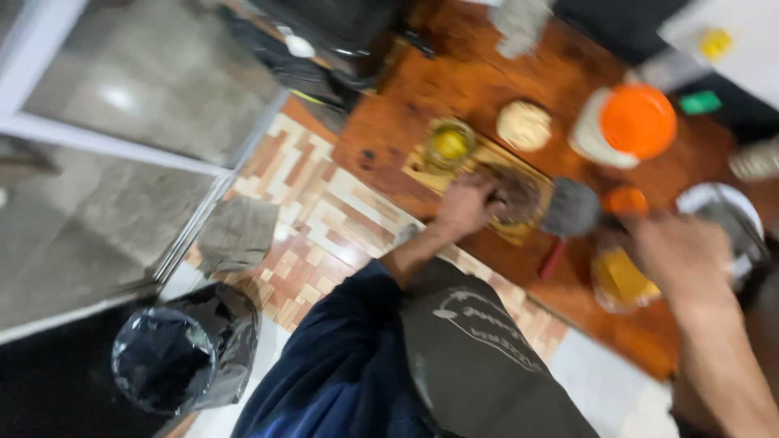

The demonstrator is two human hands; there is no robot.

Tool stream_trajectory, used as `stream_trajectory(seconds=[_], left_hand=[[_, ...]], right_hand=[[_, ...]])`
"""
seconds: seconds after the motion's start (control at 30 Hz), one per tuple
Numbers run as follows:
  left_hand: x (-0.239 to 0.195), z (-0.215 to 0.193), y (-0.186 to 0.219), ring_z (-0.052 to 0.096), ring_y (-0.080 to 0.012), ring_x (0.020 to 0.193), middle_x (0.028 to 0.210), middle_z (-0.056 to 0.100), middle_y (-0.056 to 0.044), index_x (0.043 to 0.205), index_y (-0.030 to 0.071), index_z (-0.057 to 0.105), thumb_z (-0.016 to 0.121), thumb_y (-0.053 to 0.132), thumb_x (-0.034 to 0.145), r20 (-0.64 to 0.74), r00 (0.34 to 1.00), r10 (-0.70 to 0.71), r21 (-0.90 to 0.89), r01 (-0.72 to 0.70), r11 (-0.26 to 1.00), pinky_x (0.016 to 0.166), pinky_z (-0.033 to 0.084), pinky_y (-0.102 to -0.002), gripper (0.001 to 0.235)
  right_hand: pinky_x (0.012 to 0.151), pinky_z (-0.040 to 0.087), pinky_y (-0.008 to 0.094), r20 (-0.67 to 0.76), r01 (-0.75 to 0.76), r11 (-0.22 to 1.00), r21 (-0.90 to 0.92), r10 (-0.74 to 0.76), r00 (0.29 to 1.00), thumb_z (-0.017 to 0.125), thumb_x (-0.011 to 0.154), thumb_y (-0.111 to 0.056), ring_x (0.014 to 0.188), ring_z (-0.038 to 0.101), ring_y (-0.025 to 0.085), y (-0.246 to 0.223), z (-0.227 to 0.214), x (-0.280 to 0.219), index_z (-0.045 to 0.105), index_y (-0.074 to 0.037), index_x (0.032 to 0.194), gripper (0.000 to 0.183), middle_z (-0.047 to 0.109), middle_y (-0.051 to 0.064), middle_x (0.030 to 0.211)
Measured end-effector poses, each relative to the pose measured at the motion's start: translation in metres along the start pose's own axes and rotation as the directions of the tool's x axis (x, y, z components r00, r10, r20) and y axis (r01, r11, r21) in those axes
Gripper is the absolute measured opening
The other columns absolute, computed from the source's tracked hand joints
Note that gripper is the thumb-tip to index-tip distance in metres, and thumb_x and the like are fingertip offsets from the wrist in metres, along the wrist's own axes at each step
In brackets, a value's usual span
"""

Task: Assemble and prepare a burger including cooking the patty on a grill and adding toppings.

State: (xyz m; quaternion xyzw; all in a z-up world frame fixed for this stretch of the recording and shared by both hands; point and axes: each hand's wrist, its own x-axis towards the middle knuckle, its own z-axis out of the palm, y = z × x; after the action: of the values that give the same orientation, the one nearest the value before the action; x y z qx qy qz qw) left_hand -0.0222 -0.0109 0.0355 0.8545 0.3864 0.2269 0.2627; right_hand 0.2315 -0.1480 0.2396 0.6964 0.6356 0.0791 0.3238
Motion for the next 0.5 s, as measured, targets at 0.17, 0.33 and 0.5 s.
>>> stream_trajectory(seconds=[0.17, 0.33, 0.5], left_hand=[[-0.012, -0.023, -0.006, 0.059, -0.0310, 0.118, 0.129, 0.066, -0.012, 0.137, 0.012, 0.063, 0.069, 0.040, 0.090, 0.153, 0.986, -0.071, 0.047, 0.065, 0.997, 0.098, 0.049, -0.048, 0.055], [-0.034, -0.046, -0.010, 0.061, -0.0343, 0.110, 0.123, 0.070, -0.015, 0.130, 0.007, 0.067, 0.065, 0.036, 0.090, 0.121, 0.992, 0.027, -0.143, -0.010, 0.990, 0.099, 0.048, -0.042, 0.049], [-0.042, -0.034, -0.029, 0.069, -0.0316, 0.110, 0.119, 0.074, -0.012, 0.126, 0.013, 0.071, 0.057, 0.050, 0.096, 0.058, 0.998, 0.039, -0.148, -0.030, 0.989, 0.090, 0.055, -0.041, 0.049]], right_hand=[[0.070, 0.058, 0.033, -0.261, -0.096, 0.950, 0.298, 0.178, 0.949, 0.060, 0.101, -0.047, 0.080, 0.073, 0.022, 0.011, 0.102, -0.046, 0.070, -0.034, 0.131, 0.034, 0.076, -0.001, 0.101], [0.091, 0.054, 0.042, -0.308, 0.150, 0.379, 0.913, 0.399, 0.864, 0.079, 0.095, 0.014, 0.097, 0.068, 0.036, -0.005, 0.183, -0.114, 0.071, 0.019, 0.139, 0.044, 0.072, 0.031, 0.118], [0.107, 0.046, 0.042, 0.058, 0.004, -0.107, 0.994, 0.565, 0.823, 0.061, 0.119, -0.009, 0.107, 0.060, 0.039, -0.008, 0.365, -0.212, 0.059, 0.016, 0.149, 0.039, 0.062, 0.030, 0.130]])
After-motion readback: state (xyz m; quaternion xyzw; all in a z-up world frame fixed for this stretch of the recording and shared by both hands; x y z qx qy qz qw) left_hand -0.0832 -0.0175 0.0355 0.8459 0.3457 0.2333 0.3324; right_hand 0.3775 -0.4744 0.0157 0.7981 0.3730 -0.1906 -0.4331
